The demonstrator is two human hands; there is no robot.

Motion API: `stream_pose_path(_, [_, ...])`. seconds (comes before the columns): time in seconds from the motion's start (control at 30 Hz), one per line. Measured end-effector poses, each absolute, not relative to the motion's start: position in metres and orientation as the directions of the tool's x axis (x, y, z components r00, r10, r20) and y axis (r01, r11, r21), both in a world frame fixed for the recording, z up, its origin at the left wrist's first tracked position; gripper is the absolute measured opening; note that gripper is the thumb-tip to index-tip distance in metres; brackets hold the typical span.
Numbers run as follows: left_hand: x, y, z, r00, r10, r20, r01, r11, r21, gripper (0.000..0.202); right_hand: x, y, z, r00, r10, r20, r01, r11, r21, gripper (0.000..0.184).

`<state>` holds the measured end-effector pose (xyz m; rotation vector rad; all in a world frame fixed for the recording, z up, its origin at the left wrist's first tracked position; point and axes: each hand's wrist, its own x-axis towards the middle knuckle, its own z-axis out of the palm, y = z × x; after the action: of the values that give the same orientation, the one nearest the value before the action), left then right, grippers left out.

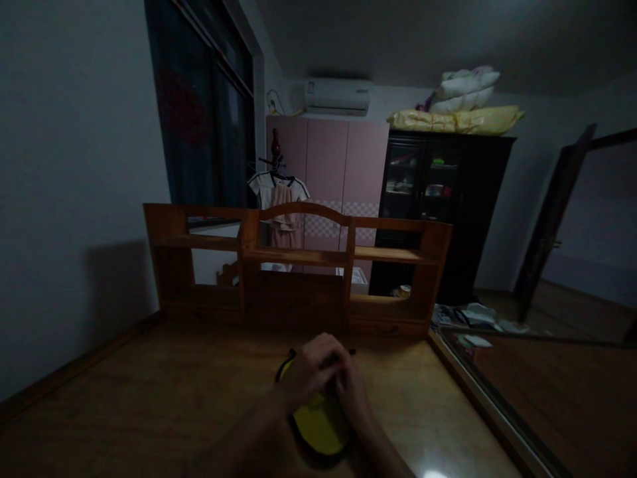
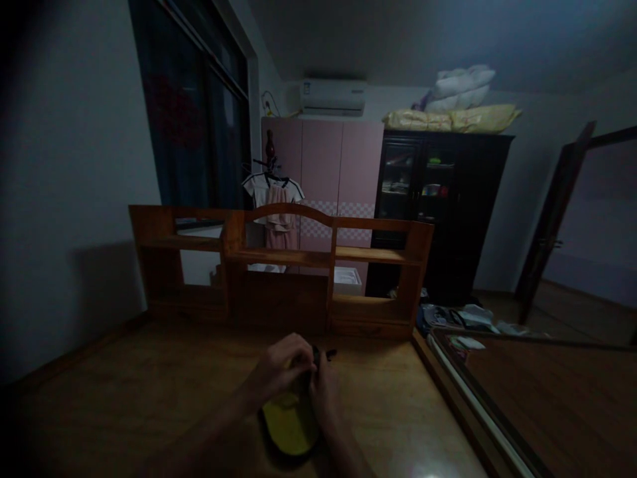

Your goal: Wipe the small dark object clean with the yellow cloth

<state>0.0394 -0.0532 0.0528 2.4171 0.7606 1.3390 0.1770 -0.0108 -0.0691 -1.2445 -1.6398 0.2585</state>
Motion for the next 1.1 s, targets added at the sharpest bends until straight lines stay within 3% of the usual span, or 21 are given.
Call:
stream_pose_path(0.07, [0.018,-0.021,0.027,0.259,0.709,0.656,0.410,-0.696,0.590,0.024,0.177,-0.011,-0.067,0.001,0.855,0.519,0.573,0.425,-0.701,0.032])
stream_pose_path(0.13, [0.005,-0.003,0.003,0.174,0.755,0.632,0.435,-0.635,0.638,0.035,0.177,-0.010,-0.065,-0.015,0.896,0.444,0.572,0.372,-0.731,0.030])
stream_pose_path(0.27, [0.003,-0.003,-0.027,0.405,0.715,0.570,0.393,-0.699,0.597,0.046,0.178,-0.010,-0.062,-0.042,0.909,0.414,0.572,0.362,-0.736,0.027])
stream_pose_path(0.4, [0.007,-0.006,-0.040,0.527,0.686,0.502,0.475,-0.727,0.495,0.094,0.181,-0.011,-0.054,-0.075,0.907,0.415,0.637,0.364,-0.680,0.025])
stream_pose_path(0.47, [0.006,-0.002,-0.045,0.539,0.680,0.497,0.520,-0.733,0.439,0.106,0.183,-0.010,-0.049,-0.095,0.911,0.400,0.725,0.339,-0.599,0.024])
stream_pose_path(0.57, [0.003,0.003,-0.052,0.555,0.667,0.497,0.547,-0.743,0.386,0.109,0.186,-0.005,-0.042,-0.160,0.917,0.366,0.824,0.328,-0.461,0.024])
stream_pose_path(0.67, [0.003,0.006,-0.057,0.524,0.686,0.505,0.569,-0.723,0.392,0.106,0.187,0.000,-0.039,-0.252,0.899,0.358,0.828,0.392,-0.400,0.029])
stream_pose_path(0.8, [0.005,0.006,-0.062,0.439,0.696,0.568,0.575,-0.704,0.418,0.094,0.188,-0.001,-0.041,-0.347,0.831,0.435,0.720,0.533,-0.445,0.041])
stream_pose_path(0.93, [0.004,0.004,-0.062,0.403,0.697,0.594,0.586,-0.695,0.417,0.093,0.188,-0.005,-0.049,-0.297,0.807,0.511,0.583,0.577,-0.573,0.063])
stream_pose_path(1.1, [0.003,-0.001,-0.058,0.391,0.661,0.641,0.603,-0.710,0.364,0.092,0.188,-0.005,-0.055,-0.325,0.786,0.526,0.521,0.613,-0.594,0.066])
